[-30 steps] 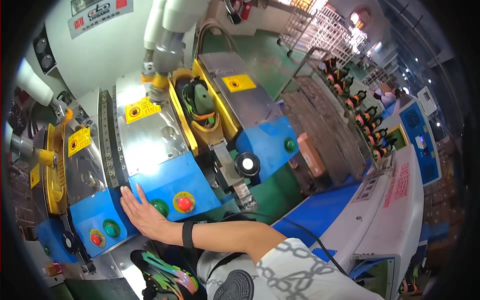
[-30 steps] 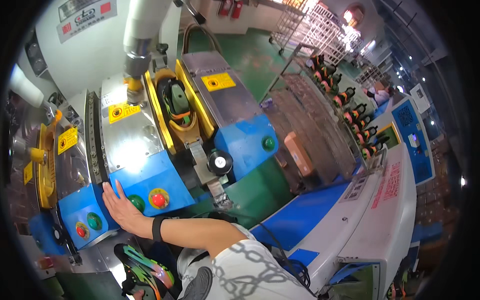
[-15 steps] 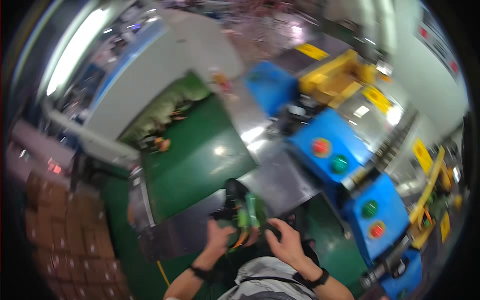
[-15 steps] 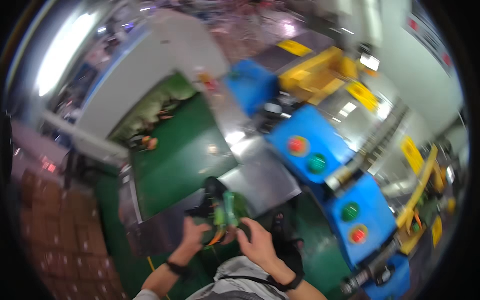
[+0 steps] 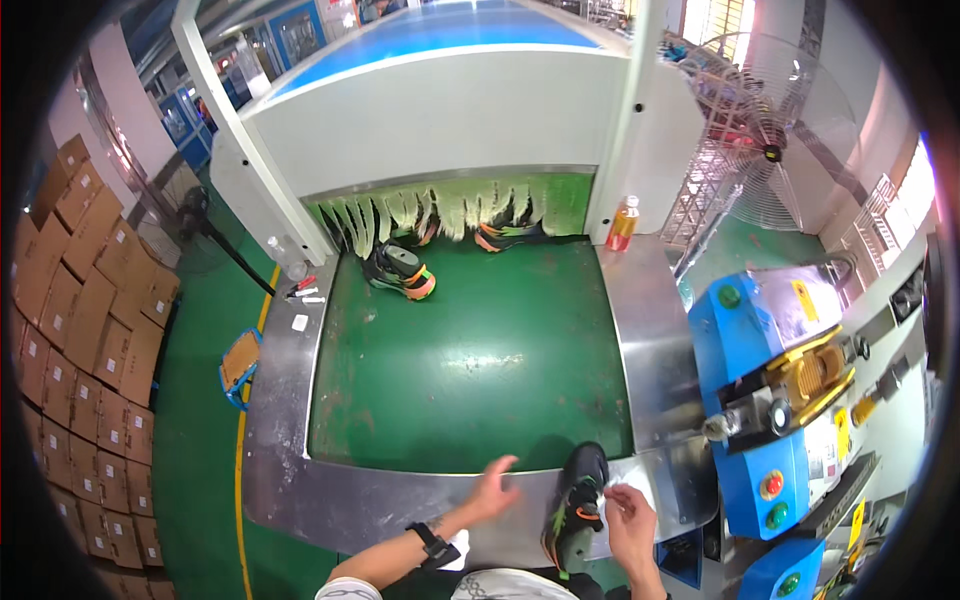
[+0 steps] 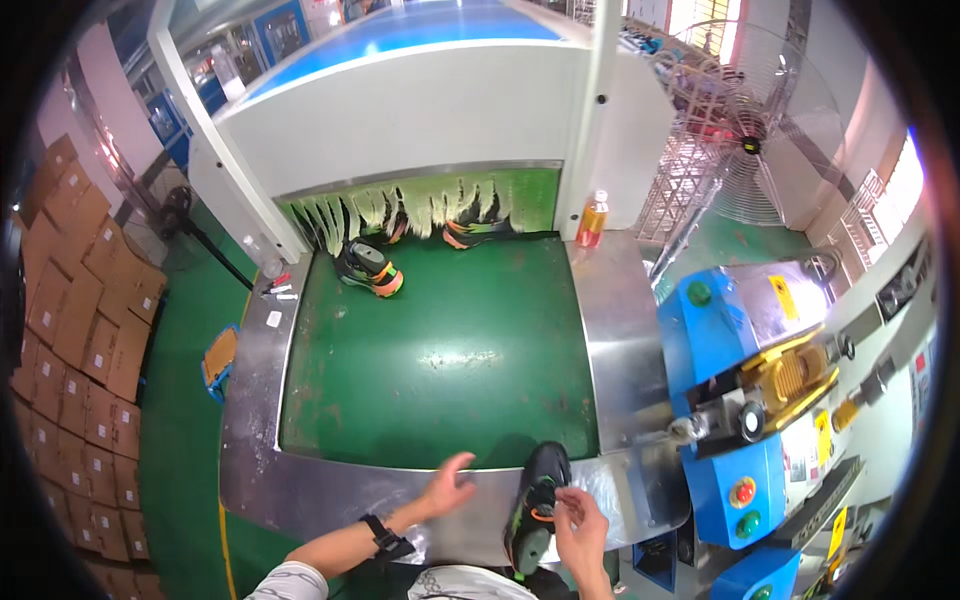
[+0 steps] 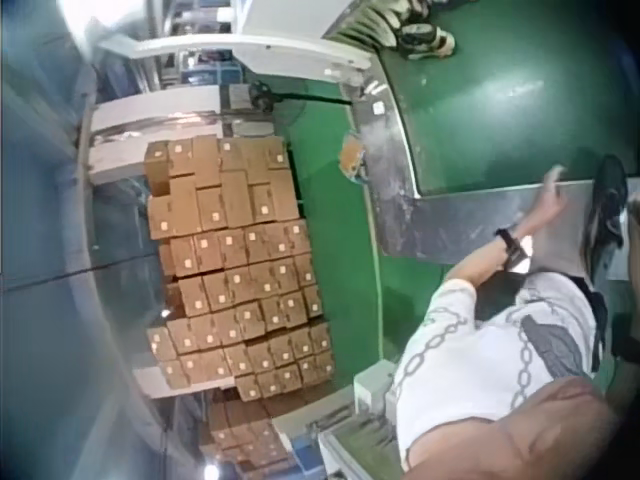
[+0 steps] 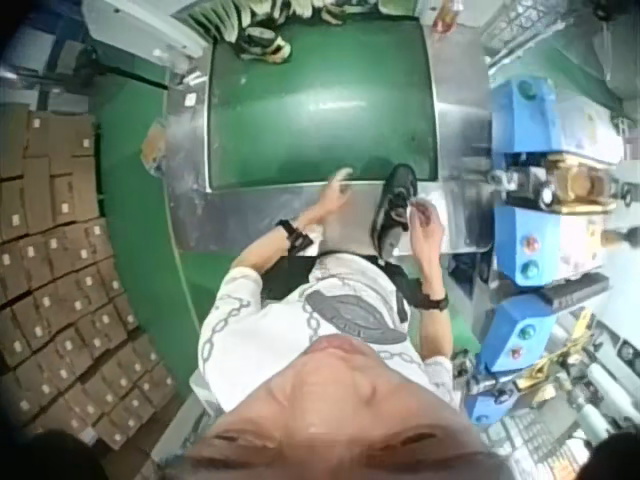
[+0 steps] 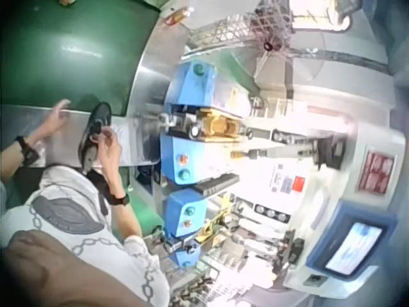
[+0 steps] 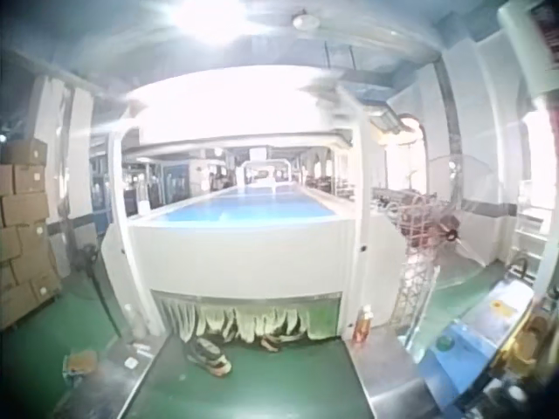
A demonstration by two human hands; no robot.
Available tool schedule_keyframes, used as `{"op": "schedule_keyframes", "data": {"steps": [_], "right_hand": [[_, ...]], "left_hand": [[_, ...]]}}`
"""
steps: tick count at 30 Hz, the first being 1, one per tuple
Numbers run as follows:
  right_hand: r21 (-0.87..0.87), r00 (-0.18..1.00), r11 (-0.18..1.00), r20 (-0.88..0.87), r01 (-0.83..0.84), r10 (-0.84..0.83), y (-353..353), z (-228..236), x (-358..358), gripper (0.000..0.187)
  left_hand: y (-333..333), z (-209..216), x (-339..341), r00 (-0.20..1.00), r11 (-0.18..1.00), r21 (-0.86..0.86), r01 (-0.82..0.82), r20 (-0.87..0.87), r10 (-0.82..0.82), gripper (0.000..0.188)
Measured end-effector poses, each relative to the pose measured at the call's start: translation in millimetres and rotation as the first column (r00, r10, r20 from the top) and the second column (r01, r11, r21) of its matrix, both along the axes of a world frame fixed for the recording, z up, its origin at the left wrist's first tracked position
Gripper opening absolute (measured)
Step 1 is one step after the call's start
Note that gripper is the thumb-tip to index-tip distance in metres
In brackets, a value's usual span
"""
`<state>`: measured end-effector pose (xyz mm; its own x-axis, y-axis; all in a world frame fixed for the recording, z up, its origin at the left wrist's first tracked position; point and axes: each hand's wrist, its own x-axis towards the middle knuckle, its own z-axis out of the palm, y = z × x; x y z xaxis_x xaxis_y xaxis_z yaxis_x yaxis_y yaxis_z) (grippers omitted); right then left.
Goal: Operating a lasting machine to shape shoes and transferring them to a conveyor belt.
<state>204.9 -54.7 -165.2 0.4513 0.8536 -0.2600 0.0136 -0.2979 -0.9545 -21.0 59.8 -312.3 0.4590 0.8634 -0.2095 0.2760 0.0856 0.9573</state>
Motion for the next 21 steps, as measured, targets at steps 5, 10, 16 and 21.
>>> {"op": "schedule_keyframes", "data": {"steps": [5,10,16,21], "right_hand": [[-0.06,0.923,0.927,0.095,-0.37,0.374,187.9,33.7,-39.1,0.046],[-0.202,0.458,0.65,0.559,-0.733,0.691,453.2,11.8,-130.4,0.081],[-0.33,0.336,0.615,0.61,-0.716,0.718,644.0,-112.1,-260.1,0.057],[0.032,0.49,0.588,0.591,-0.808,0.641,613.6,-136.2,-205.8,0.058]], "left_hand": [[142.2,-32.5,-90.3,0.853,0.873,0.471,-0.123,-0.399,0.336,0.05],[234.3,-68.3,-151.3,0.643,0.728,0.682,-0.072,-0.526,0.556,0.05],[244.0,-114.6,-172.6,0.647,0.759,0.635,-0.143,-0.52,0.557,0.045],[235.1,-100.8,-170.1,0.627,0.793,0.594,-0.133,-0.57,0.532,0.044]]}}
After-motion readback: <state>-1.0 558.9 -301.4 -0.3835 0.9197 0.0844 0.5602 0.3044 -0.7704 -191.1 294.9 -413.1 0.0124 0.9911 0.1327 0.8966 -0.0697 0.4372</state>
